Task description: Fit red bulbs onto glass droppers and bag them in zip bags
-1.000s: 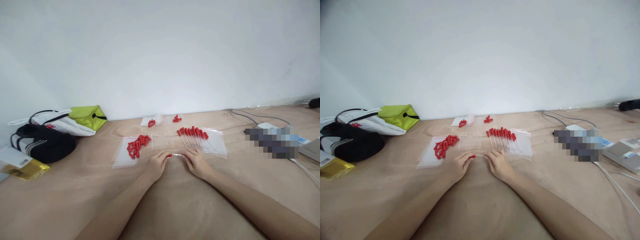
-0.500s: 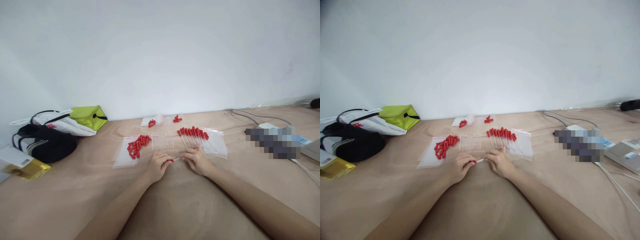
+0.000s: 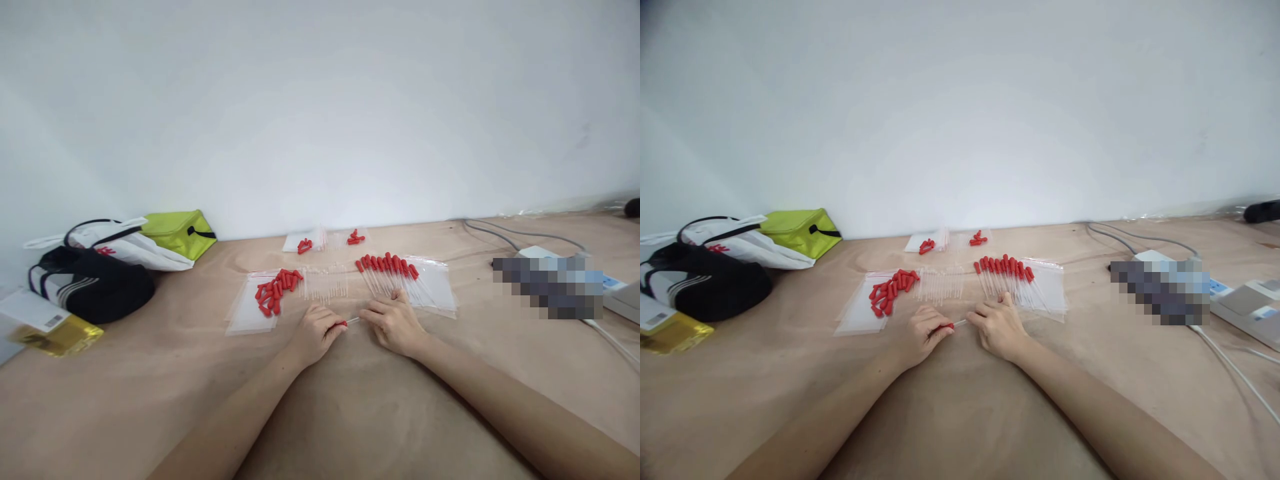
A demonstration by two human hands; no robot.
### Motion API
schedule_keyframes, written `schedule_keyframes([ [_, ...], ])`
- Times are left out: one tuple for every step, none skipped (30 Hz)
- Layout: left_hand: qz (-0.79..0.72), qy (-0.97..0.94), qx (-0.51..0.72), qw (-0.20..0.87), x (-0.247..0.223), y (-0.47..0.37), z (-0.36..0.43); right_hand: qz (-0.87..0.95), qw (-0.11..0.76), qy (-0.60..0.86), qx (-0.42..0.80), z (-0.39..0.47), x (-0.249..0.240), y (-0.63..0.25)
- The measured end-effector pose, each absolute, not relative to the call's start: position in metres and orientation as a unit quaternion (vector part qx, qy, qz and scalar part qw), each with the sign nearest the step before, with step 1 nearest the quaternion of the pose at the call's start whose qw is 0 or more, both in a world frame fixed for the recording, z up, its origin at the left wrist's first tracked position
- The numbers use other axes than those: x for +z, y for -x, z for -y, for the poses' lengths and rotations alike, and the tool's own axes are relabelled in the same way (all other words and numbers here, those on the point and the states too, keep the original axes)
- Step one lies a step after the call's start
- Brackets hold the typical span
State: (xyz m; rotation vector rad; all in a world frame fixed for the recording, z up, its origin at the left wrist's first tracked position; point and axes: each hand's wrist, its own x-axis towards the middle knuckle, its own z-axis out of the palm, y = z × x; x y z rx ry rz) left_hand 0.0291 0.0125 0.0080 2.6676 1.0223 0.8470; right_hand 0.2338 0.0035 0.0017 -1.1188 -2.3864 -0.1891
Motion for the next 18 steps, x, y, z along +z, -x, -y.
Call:
schedule_keyframes([
  [-0.341, -0.893, 0.282, 0.078, 0.007, -0.029, -0.013, 0.876, 0.246, 0.411, -0.065, -0.003, 0.002, -0.233],
  [-0.34, -0.894, 0.281, 0.076, 0.007, -0.029, -0.013, 0.875, 0.246, 0.412, -0.058, -0.002, 0.003, -0.233],
  [-0.339, -0.895, 0.281, 0.074, 0.006, -0.029, -0.013, 0.874, 0.248, 0.414, -0.049, -0.002, 0.003, -0.232],
  [-0.337, -0.896, 0.28, 0.074, 0.006, -0.029, -0.013, 0.873, 0.252, 0.415, -0.039, -0.001, 0.003, -0.232],
  [-0.334, -0.897, 0.279, 0.074, 0.005, -0.029, -0.013, 0.872, 0.257, 0.416, -0.029, -0.001, 0.003, -0.231],
  [-0.331, -0.898, 0.279, 0.074, 0.005, -0.029, -0.012, 0.87, 0.262, 0.416, -0.019, 0.0, 0.002, -0.23],
  [-0.328, -0.9, 0.279, 0.075, 0.005, -0.029, -0.012, 0.87, 0.267, 0.415, -0.01, 0.0, 0.002, -0.229],
  [-0.324, -0.901, 0.278, 0.076, 0.006, -0.029, -0.012, 0.869, 0.27, 0.414, 0.0, 0.001, 0.001, -0.228],
  [-0.321, -0.902, 0.278, 0.076, 0.006, -0.03, -0.011, 0.869, 0.274, 0.413, 0.01, 0.002, 0.0, -0.227],
  [-0.318, -0.903, 0.277, 0.075, 0.006, -0.03, -0.011, 0.868, 0.276, 0.412, 0.019, 0.002, 0.0, -0.226],
  [-0.315, -0.904, 0.277, 0.074, 0.006, -0.03, -0.011, 0.867, 0.279, 0.413, 0.028, 0.003, -0.001, -0.224],
  [-0.313, -0.905, 0.277, 0.073, 0.006, -0.03, -0.01, 0.865, 0.281, 0.414, 0.035, 0.004, -0.001, -0.223],
  [-0.312, -0.906, 0.277, 0.072, 0.006, -0.03, -0.01, 0.863, 0.283, 0.416, 0.041, 0.004, -0.001, -0.222],
  [-0.31, -0.907, 0.277, 0.071, 0.006, -0.029, -0.01, 0.863, 0.284, 0.416, 0.045, 0.005, -0.001, -0.221],
  [-0.307, -0.908, 0.277, 0.07, 0.006, -0.029, -0.01, 0.862, 0.285, 0.416, 0.047, 0.005, -0.001, -0.22],
  [-0.305, -0.909, 0.276, 0.069, 0.006, -0.029, -0.009, 0.863, 0.285, 0.415, 0.049, 0.006, -0.001, -0.219],
  [-0.303, -0.91, 0.275, 0.068, 0.006, -0.029, -0.009, 0.863, 0.285, 0.414, 0.049, 0.006, -0.001, -0.218],
  [-0.301, -0.911, 0.274, 0.067, 0.005, -0.029, -0.01, 0.864, 0.284, 0.412, 0.049, 0.006, -0.001, -0.217],
])
